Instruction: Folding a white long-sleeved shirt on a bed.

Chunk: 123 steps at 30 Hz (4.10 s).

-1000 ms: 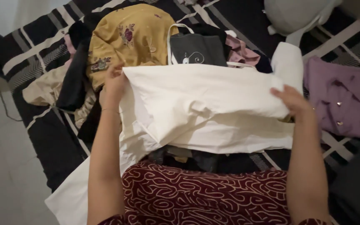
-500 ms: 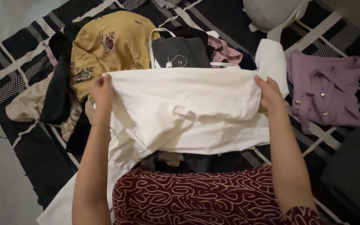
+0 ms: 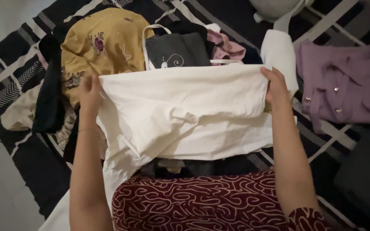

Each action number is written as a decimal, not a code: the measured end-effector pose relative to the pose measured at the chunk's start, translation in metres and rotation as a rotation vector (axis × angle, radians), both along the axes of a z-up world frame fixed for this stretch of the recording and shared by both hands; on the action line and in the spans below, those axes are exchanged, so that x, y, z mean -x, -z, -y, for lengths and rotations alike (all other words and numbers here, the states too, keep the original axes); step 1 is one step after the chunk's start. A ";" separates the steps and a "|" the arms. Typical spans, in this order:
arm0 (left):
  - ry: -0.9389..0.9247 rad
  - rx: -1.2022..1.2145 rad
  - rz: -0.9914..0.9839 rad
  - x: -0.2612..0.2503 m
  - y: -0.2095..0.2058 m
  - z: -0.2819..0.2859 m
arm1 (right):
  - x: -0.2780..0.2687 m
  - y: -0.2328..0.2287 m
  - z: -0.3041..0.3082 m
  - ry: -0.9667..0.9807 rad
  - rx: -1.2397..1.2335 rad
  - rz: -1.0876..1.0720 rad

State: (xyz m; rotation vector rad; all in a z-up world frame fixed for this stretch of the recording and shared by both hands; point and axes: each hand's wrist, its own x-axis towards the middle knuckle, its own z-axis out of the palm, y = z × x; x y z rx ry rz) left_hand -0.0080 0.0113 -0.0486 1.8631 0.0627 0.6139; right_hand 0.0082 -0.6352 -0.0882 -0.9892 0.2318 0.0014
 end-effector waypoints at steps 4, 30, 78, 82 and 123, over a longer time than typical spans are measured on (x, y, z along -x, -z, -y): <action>0.014 0.135 -0.332 0.012 -0.037 0.017 | 0.007 -0.005 0.002 0.026 0.016 0.008; 0.131 0.158 -0.377 -0.020 0.003 0.003 | 0.014 0.004 0.028 0.076 0.190 0.017; 0.393 -1.348 -0.004 0.123 -0.022 0.296 | 0.105 -0.007 -0.065 -0.286 2.240 0.468; 0.596 -1.086 -0.366 0.109 -0.062 0.304 | 0.113 -0.067 -0.077 -0.499 2.053 -0.160; -0.256 -0.596 -0.097 0.269 0.029 0.008 | 0.208 -0.086 -0.296 -0.516 1.392 1.452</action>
